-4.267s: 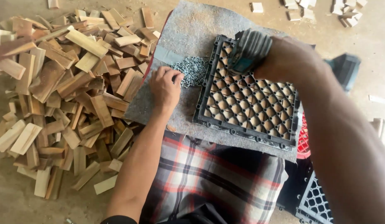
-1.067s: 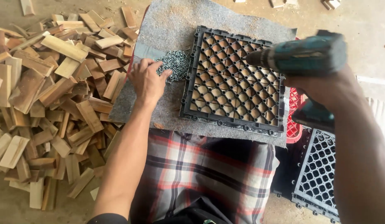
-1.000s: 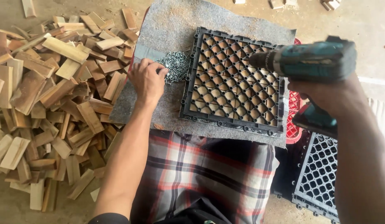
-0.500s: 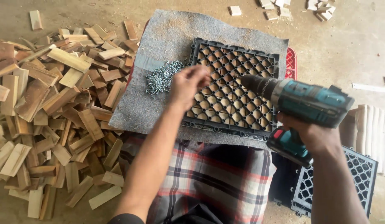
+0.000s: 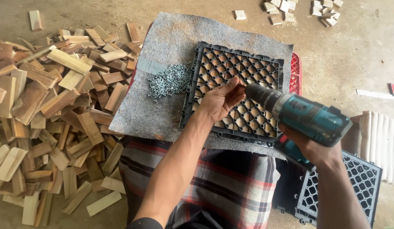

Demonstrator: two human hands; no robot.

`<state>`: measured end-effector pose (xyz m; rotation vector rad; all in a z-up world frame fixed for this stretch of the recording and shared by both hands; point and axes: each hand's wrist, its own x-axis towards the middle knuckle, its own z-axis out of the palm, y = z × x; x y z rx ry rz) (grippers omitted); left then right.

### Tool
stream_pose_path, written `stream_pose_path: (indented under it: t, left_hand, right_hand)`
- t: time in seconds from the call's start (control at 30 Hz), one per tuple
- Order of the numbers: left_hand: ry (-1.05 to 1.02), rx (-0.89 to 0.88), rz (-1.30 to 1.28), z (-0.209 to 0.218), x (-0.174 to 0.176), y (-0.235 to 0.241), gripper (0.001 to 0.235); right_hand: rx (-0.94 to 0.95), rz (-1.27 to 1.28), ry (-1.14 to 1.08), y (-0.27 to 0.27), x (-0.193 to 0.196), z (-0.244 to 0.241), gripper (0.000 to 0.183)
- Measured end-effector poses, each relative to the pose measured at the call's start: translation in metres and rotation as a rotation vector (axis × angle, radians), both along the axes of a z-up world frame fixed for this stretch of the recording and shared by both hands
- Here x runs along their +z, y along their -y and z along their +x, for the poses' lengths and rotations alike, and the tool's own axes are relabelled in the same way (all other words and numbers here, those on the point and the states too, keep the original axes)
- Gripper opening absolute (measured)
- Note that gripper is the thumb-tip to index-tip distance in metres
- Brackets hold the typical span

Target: Assembling wooden floor tiles by screwing wooden slats onto a plastic base grid using a cordless power drill.

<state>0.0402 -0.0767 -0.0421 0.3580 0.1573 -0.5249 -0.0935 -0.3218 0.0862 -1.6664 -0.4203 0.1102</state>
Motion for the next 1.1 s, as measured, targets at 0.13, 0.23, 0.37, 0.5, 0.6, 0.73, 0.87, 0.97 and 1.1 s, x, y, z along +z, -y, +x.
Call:
stream_pose_path:
  t: [0.13,0.23,0.37,0.5,0.6,0.73,0.87,0.97,1.1]
  left_hand:
    - [0.017,-0.185,0.136,-0.01,0.026,-0.015,0.026]
    - [0.213,-0.057,0.64,-0.013,0.039,-0.01,0.029]
    - [0.827,0.356,1.251,0.006,0.003,0.018,0.04]
    - [0.98,0.495,1.303,0.01,-0.01,0.028,0.053]
    - [0.894,0.464,1.228,0.004,-0.015,0.024,0.033]
    - [0.884,0.457,1.238,0.0,-0.006,0.022,0.032]
    - [0.874,0.515,1.123,0.0,-0.009,0.021,0.022]
    - [0.86,0.537,1.135,-0.002,-0.012,0.023,0.02]
    - [0.822,0.513,1.117,-0.009,-0.002,0.022,0.02]
  right_hand:
    - [-0.002,-0.068,0.031,0.012,0.007,0.012,0.081]
    - [-0.303,-0.492,0.028,0.006,0.033,0.028,0.065]
    - [-0.642,-0.868,-0.372,-0.039,0.1,0.052,0.055]
    - [-0.655,-1.04,-0.538,-0.067,0.127,0.073,0.038]
    - [-0.628,-1.114,-0.578,-0.069,0.125,0.086,0.024]
    - [-0.592,-1.112,-0.555,-0.066,0.118,0.099,0.022]
    - [-0.502,-1.199,-0.58,-0.071,0.121,0.111,0.029]
    - [-0.458,-1.253,-0.612,-0.07,0.117,0.132,0.023]
    - [-0.482,-1.215,-0.679,-0.084,0.129,0.136,0.036]
